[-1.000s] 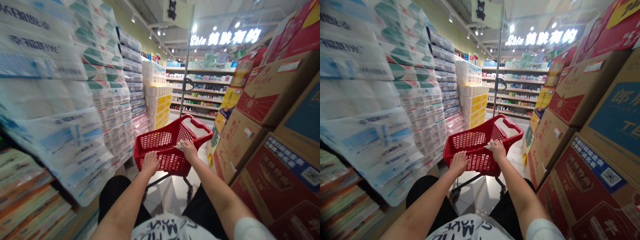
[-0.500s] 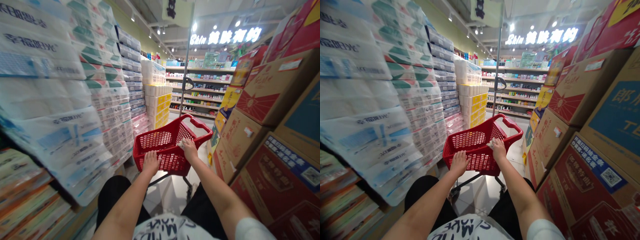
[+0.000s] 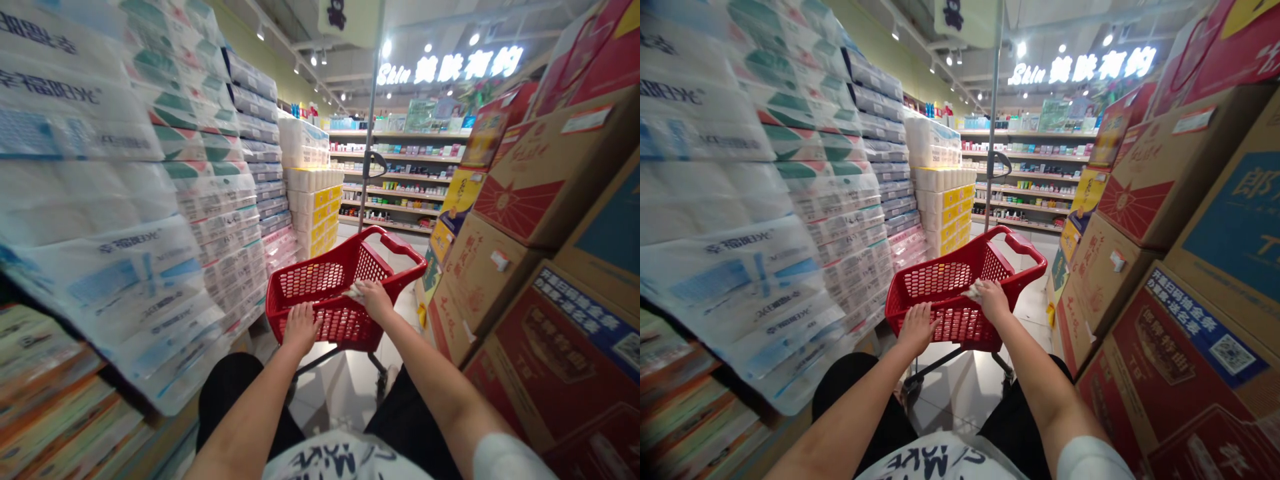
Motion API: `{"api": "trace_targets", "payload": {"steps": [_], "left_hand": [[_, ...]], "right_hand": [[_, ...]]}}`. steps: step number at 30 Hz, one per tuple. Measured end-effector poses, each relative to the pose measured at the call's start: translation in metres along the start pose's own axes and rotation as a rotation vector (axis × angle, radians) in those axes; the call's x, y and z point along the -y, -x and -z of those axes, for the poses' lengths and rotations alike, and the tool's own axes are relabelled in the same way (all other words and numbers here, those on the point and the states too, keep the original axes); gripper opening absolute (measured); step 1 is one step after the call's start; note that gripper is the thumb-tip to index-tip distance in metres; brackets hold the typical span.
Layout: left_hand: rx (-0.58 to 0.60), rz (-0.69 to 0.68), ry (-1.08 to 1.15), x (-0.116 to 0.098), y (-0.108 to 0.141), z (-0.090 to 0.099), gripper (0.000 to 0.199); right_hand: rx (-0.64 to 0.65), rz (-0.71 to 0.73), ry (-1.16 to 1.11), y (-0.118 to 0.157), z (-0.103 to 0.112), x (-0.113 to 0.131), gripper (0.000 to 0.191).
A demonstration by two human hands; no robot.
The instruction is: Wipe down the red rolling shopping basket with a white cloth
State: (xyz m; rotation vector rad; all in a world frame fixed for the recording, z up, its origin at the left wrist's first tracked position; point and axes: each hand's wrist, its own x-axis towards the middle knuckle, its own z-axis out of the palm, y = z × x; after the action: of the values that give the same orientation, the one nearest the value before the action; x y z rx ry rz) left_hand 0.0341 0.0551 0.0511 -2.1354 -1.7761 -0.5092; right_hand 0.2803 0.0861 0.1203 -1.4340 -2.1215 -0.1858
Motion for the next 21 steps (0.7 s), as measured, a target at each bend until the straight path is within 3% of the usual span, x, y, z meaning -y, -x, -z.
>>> {"api": "trace_targets", "payload": {"steps": [3, 8, 13, 16, 18, 21], "left_hand": [[-0.005, 0.014, -0.017, 0.000, 0.000, -0.001, 0.063], [0.035, 0.008, -0.034, 0.000, 0.000, 0.001, 0.064], [0.038, 0.006, -0.038, 0.000, 0.000, 0.002, 0.064], [0.014, 0.005, -0.020, 0.001, 0.000, 0.001, 0.064], [0.014, -0.013, -0.009, 0.002, 0.000, 0.000, 0.062], [0.019, -0.009, 0.008, 0.002, 0.000, 0.002, 0.061]], "right_hand": [[-0.063, -0.091, 0.037, 0.000, 0.000, 0.003, 0.027], [-0.003, 0.060, 0.030, 0.006, -0.009, 0.015, 0.027], [-0.094, -0.121, 0.057, 0.009, -0.016, 0.019, 0.034], [0.019, 0.079, 0.027, 0.009, -0.023, 0.026, 0.038], [0.052, 0.127, 0.000, 0.007, -0.024, 0.029, 0.036], [-0.029, -0.065, 0.014, 0.002, -0.022, 0.029, 0.033]]}}
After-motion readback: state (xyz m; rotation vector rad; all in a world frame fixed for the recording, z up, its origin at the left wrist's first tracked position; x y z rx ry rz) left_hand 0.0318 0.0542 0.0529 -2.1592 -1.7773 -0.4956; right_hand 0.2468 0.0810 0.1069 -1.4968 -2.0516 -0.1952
